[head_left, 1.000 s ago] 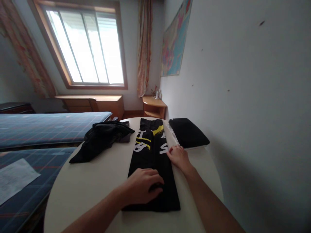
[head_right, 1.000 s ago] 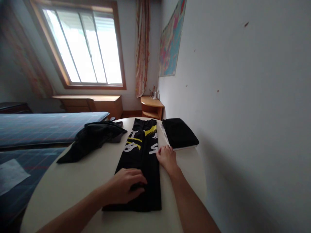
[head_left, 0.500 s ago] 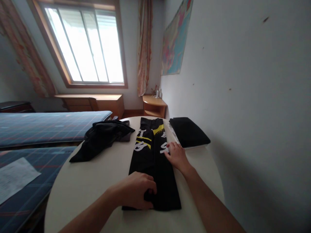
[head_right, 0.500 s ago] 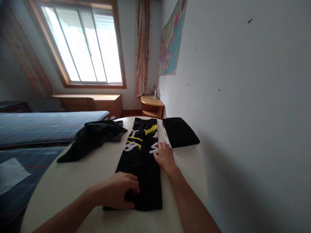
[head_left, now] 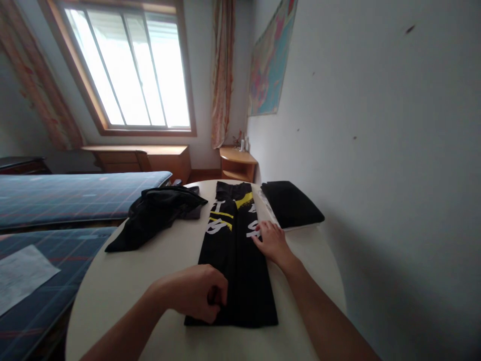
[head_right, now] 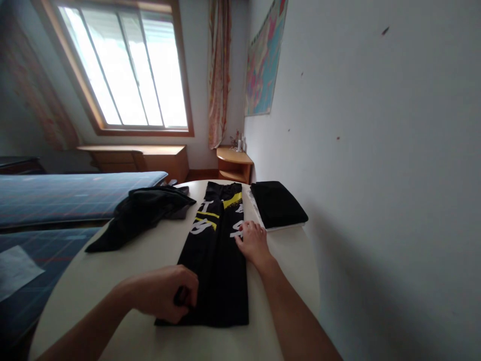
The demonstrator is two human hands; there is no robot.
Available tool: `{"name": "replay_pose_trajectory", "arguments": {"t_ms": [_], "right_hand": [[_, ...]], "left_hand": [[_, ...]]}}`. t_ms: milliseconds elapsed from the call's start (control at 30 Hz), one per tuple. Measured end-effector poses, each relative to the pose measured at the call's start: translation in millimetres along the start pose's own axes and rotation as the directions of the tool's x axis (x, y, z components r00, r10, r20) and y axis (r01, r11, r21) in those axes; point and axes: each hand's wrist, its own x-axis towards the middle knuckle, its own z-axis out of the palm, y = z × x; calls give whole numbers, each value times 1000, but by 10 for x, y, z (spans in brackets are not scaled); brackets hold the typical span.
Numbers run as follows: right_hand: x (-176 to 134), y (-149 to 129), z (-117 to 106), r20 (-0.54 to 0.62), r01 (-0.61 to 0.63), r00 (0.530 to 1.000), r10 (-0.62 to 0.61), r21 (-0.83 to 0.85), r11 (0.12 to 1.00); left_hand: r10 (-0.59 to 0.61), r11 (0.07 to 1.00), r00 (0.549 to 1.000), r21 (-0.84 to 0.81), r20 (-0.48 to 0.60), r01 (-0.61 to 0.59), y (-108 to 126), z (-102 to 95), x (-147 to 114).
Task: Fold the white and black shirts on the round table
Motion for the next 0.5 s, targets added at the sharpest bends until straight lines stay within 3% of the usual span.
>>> {"name": "replay_pose_trajectory", "arguments": {"t_ms": [200, 267, 333, 433, 500], "right_hand": [[-15, 2, 13, -3, 16, 1000, -16, 3, 1000], [-20, -16, -3, -17, 33, 999, -33, 11, 999], [-26, -57, -25, -33, 74, 997, -73, 34, 997], [-50, -166, -59, -41, 173, 985, -170, 104, 979], [-81, -260, -82, -36, 254, 967, -251, 160, 954]], "left_hand": [[-43, 982, 987, -174, 152, 70, -18, -12, -11], [-56, 977, 996, -202, 65, 68, -43, -54, 5], [-119, 987, 985, -121, -127, 103, -121, -112, 14], [-209, 967, 905, 62, -372, 249, -323, -183, 10], [-249, 941, 884, 117, -394, 317, -458, -201, 0]]}}
